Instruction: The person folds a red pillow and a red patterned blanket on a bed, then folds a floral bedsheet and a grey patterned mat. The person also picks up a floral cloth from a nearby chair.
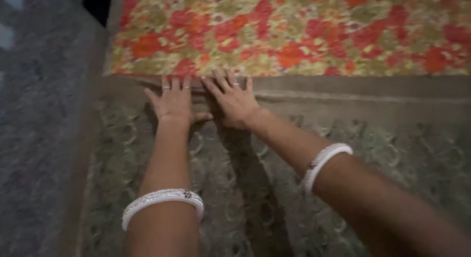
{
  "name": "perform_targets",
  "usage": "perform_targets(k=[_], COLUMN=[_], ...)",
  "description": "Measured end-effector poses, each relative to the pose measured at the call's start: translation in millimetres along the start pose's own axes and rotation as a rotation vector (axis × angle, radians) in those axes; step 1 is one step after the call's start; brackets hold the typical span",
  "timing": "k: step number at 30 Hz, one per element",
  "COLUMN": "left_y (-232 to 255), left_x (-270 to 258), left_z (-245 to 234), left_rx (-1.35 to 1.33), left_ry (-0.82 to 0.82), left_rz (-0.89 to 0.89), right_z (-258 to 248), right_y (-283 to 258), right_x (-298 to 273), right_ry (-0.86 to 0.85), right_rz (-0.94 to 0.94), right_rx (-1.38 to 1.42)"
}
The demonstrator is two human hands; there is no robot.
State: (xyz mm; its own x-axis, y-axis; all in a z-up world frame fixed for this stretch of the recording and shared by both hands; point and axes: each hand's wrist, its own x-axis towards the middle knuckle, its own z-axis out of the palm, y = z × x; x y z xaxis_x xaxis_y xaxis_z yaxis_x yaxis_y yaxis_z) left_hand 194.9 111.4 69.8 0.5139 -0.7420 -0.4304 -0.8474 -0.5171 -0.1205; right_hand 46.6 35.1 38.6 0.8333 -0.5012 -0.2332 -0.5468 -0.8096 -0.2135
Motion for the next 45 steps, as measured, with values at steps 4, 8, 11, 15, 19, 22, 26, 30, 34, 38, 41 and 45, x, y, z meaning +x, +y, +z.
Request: perform_targets(k=[4,8,11,15,19,22,26,30,34,38,41,45], left_y=[-48,-56,-53,-55,-61,-72,-94,-129,-162,-162,-147,-106], left_x=[6,14,9,-14,-47,-78,-133,-195,-251,-290,-300,-312], left_z=[19,42,57,70,85,97,114,134,158,183,187,152], left_rx=[-0.018,-0.099,-0.181,-0.240,-0.248,-0.230,-0.214,-0.218,-0.250,-0.214,-0.025,0.124], left_ry=[-0.041,0.015,0.016,0.034,0.010,0.047,0.044,-0.010,-0.171,-0.179,0.016,-0.302], left_rz=[-0.021,-0.021,-0.088,-0.151,-0.102,-0.078,-0.075,-0.123,-0.218,-0.277,-0.202,-0.003], right_z=[38,42,25,17,31,36,45,58,65,65,70,55], right_y=[-66,-87,-82,-85,-99,-109,-139,-177,-209,-207,-191,-171], right_x=[30,49,58,48,18,-7,-42,-73,-102,-139,-173,-210], right_ry=[0.127,0.255,-0.152,-0.108,-0.135,-0.201,-0.224,-0.292,-0.445,-0.399,-0.299,-0.522], right_rz=[-0.064,-0.058,0.007,-0.028,-0.064,-0.102,-0.066,-0.036,-0.127,-0.374,0.054,-0.129], right_rx=[-0.139,-0.204,-0.267,-0.196,-0.322,-0.252,-0.264,-0.300,-0.302,0.036,-0.017,0.210])
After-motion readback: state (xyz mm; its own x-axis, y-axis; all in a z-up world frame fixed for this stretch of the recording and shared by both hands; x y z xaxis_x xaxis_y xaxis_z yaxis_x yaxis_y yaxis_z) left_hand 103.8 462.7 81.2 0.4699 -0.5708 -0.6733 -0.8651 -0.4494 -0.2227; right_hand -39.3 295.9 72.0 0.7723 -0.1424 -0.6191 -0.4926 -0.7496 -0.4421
